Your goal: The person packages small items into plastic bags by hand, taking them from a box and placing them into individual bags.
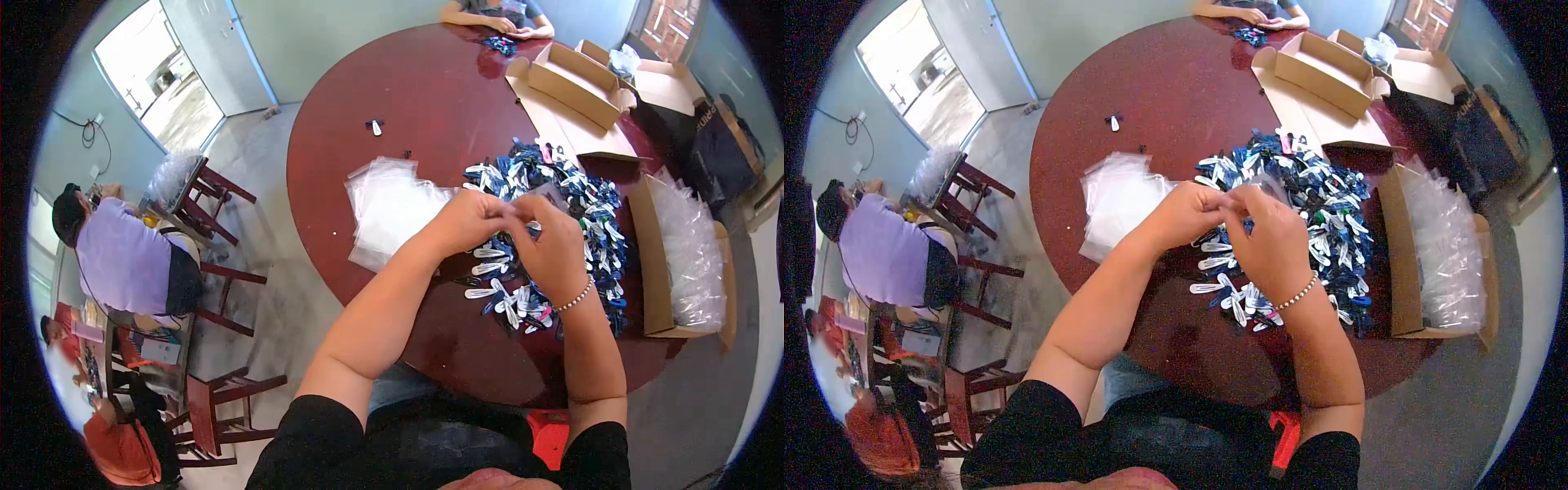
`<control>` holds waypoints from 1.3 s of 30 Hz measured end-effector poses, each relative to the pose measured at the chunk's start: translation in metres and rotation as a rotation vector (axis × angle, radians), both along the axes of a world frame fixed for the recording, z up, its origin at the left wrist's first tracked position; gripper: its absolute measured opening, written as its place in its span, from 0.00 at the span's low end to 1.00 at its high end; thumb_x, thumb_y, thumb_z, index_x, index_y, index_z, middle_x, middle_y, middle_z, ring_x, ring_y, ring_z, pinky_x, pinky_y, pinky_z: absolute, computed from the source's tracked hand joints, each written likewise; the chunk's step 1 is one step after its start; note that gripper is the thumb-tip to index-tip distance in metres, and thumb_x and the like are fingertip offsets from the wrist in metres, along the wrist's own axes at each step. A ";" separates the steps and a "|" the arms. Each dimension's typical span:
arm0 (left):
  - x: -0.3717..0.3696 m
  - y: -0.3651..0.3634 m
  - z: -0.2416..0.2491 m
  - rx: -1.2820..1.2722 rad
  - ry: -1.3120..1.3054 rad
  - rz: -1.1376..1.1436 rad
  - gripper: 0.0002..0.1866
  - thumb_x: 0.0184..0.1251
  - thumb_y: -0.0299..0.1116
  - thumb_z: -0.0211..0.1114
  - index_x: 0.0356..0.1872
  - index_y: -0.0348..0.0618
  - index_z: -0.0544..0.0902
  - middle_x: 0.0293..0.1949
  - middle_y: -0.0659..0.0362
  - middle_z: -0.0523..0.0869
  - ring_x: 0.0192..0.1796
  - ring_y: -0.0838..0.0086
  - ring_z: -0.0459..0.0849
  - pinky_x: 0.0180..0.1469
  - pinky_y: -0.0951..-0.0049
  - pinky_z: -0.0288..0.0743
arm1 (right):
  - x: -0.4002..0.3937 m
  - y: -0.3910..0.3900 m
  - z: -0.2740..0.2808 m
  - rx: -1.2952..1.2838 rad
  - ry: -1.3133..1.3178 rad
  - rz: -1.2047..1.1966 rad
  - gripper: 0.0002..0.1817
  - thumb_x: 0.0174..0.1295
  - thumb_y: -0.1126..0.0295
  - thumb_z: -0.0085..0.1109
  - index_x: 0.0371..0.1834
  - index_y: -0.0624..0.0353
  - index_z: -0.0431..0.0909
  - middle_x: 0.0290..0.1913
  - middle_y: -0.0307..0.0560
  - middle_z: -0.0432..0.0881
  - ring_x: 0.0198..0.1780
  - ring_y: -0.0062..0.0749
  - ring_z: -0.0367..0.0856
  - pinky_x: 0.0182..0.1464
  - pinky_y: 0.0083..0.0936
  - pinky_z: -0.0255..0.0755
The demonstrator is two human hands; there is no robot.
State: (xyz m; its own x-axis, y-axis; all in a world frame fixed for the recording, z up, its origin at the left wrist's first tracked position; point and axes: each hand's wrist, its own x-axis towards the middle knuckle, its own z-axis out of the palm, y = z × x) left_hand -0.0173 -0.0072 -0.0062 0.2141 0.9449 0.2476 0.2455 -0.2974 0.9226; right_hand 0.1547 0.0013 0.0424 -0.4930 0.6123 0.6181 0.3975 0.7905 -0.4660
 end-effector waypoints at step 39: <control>-0.009 0.004 0.001 -0.046 -0.073 0.333 0.14 0.51 0.30 0.77 0.38 0.41 0.83 0.36 0.63 0.85 0.40 0.80 0.81 0.45 0.78 0.75 | 0.040 0.029 0.020 -0.125 -0.057 0.042 0.07 0.61 0.75 0.60 0.41 0.64 0.82 0.36 0.51 0.86 0.34 0.32 0.85 0.38 0.24 0.76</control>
State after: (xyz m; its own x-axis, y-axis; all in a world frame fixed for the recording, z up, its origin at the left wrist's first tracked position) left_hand -0.0268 -0.0033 -0.0049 -0.1249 0.9705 0.2064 0.2548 -0.1697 0.9520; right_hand 0.1943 0.0306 0.0620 -0.5523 0.6604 0.5087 0.3938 0.7445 -0.5391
